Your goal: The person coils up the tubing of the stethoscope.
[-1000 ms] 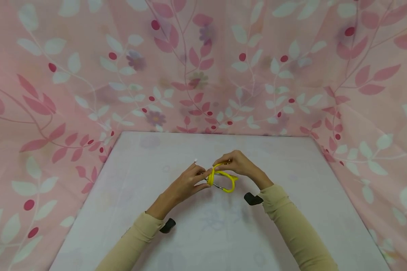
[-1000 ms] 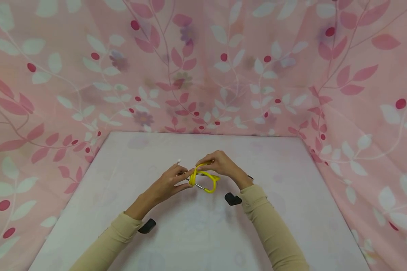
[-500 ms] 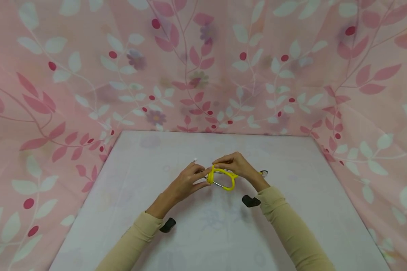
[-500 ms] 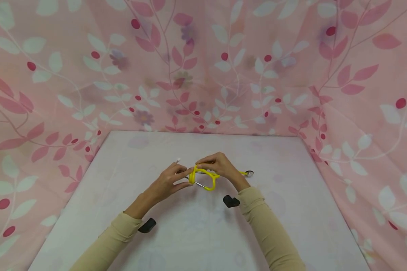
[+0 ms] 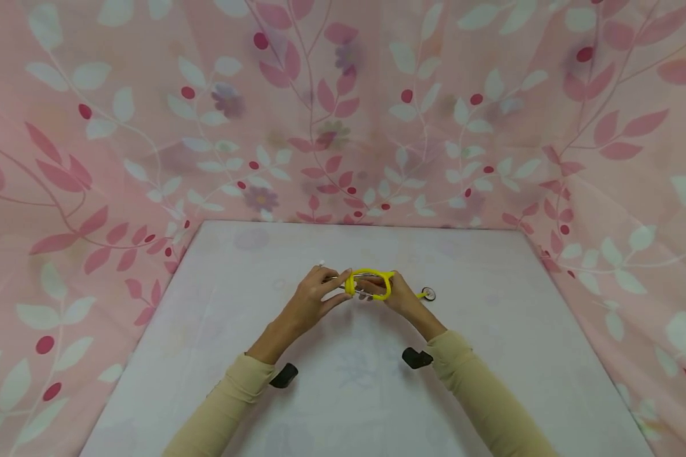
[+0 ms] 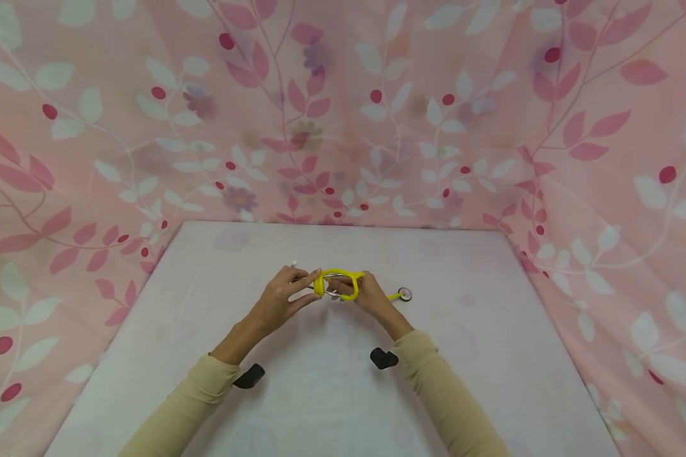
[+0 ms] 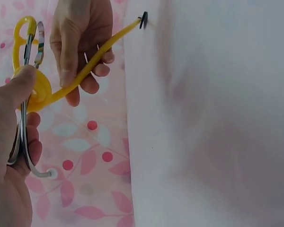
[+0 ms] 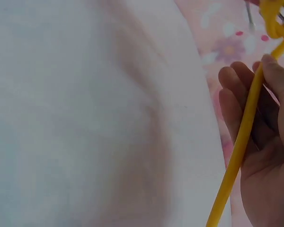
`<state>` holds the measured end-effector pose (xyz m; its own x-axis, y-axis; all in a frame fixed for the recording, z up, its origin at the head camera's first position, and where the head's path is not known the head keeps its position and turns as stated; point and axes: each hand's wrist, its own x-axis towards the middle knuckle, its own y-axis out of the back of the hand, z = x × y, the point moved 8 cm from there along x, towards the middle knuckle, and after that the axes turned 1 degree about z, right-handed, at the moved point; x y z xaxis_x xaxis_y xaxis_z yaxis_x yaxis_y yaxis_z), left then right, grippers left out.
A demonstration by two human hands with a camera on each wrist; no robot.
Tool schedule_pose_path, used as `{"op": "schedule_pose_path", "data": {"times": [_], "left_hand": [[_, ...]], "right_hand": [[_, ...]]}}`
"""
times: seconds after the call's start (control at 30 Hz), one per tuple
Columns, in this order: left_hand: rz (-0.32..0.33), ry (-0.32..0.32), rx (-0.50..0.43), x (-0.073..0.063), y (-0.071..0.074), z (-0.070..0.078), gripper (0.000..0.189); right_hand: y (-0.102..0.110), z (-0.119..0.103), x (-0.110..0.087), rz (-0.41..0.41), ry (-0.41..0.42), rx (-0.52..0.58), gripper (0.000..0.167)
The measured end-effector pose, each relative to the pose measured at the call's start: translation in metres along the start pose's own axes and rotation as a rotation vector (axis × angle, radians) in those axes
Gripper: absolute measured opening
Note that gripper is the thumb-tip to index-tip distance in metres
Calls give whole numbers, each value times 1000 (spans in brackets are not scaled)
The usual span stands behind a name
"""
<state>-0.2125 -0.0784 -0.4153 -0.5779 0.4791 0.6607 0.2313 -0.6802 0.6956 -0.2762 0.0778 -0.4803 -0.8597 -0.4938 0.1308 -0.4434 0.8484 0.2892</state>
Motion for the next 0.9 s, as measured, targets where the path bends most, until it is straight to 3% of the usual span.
{"op": "schedule_pose_path", "data": {"times": [0.1, 0.33, 0.5, 0.7, 0.9], "left_hand": [[29, 54, 9, 1, 1, -8, 59], [71, 217, 29, -2, 3, -31, 61], [63, 261, 43, -3, 1, -38, 59], [53, 278, 64, -4, -2, -43, 56], [4, 300, 69, -5, -8, -46, 56]], "right_hand": [[-6, 8, -5, 31, -75, -15, 34], [-17, 4, -19, 16, -74, -128, 38], [-22, -10, -30, 9, -40, -224, 40], [-26, -24, -39, -3, -62, -242, 39], [-27, -40, -44, -4, -19, -276, 36]]}}
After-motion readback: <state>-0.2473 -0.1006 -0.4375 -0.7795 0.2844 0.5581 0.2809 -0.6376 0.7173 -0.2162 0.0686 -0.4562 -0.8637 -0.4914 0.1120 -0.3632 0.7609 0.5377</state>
